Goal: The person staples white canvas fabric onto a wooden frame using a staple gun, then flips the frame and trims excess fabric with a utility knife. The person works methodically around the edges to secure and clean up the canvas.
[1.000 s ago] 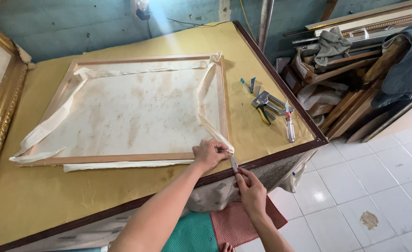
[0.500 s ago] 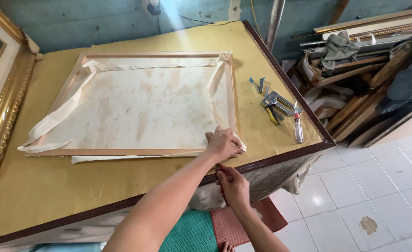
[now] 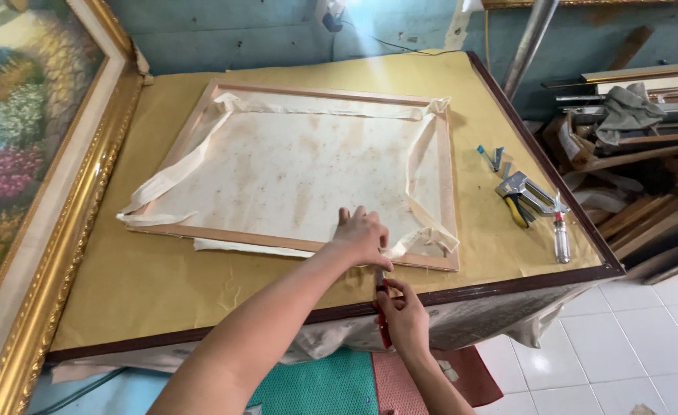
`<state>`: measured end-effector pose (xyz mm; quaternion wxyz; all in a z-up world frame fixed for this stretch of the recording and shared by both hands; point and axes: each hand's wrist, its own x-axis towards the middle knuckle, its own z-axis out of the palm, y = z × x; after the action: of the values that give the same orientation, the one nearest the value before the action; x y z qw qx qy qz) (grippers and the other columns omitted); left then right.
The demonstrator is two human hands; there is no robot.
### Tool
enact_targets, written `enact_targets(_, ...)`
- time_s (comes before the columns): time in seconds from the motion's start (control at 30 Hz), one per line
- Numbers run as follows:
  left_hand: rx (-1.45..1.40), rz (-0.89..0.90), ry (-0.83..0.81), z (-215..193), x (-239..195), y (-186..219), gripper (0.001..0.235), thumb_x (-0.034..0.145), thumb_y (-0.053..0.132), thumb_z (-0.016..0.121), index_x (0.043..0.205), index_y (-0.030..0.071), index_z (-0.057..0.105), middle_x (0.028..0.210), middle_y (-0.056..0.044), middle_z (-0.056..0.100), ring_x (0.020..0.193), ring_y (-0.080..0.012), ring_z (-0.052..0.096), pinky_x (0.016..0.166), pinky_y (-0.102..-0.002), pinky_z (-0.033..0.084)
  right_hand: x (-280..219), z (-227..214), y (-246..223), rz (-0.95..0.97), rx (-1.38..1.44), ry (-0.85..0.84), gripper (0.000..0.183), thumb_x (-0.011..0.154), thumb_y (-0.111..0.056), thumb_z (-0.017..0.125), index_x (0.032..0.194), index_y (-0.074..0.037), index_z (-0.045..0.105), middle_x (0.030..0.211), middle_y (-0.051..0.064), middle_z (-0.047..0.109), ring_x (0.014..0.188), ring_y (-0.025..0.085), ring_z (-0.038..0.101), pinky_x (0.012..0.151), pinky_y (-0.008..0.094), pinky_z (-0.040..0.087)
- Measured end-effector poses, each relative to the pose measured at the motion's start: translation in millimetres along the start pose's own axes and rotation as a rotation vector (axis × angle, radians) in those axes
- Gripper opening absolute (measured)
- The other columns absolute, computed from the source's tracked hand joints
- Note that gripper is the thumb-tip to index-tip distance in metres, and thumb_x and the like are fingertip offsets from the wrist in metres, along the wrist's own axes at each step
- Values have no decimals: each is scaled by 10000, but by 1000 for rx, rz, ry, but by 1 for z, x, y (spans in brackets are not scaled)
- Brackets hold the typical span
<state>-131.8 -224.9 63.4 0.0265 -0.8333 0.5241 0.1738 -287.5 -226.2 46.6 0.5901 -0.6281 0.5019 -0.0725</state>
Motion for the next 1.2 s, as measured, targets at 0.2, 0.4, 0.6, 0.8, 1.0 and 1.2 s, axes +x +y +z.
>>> enact_targets(0.2, -100, 61, 108, 16, 0, 2, 211, 818, 105, 507, 793, 196, 695, 940, 32, 550, 997, -212, 393, 842, -384, 242, -7, 20, -3, -78, 110, 64, 287, 828, -153, 559, 1110, -108, 588, 718, 93, 671, 524, 153, 576, 515, 264, 488)
enact_targets(0.4, -198, 67, 356, 28, 11, -13, 157, 823, 124, 541, 817, 157, 694, 914, 9, 551, 966, -240, 409, 783, -409, 264, 1, 58, -7, -123, -86, -8, 340, 810, -221, 572, 1142, -152, 587, 705, 49, 704, 503, 111, 606, 509, 245, 517)
enact_targets(0.6, -361, -33, 493, 16, 18, -25, 79, 814, 215, 567, 810, 183, 639, 838, 17, 482, 912, -181, 455, 810, -419, 345, 24, 133, -2, -182, -235, -86, 219, 705, -177, 517, 913, -155, 581, 684, 67, 674, 564, 200, 600, 514, 294, 436)
enact_targets(0.8, -602, -63, 584, 14, 35, -30, 109, 823, 239, 536, 871, 192, 622, 929, -4, 480, 988, -238, 476, 803, -421, 417, 16, 218, -18, -118, -221, -199, 331, 744, -331, 636, 1073, -328, 603, 801, 55, 681, 721, 195, 657, 633, 252, 515)
enact_targets(1.0, -620, -43, 663, -20, 18, -36, 123, 805, 290, 534, 855, 226, 626, 973, 0, 516, 1030, -253, 497, 806, -429, 441, -15, 271, -42, -230, -287, -254, 289, 737, -352, 629, 1024, -368, 599, 694, -21, 674, 635, 141, 649, 613, 252, 521)
enact_targets(1.2, -654, 11, 708, -68, -33, -36, 181, 852, 304, 452, 865, 229, 617, 1005, -20, 550, 1087, -259, 522, 839, -435, 460, -35, 312, -46, -330, -91, -419, 330, 752, -276, 633, 1077, -255, 575, 570, 5, 640, 474, 119, 625, 528, 228, 510)
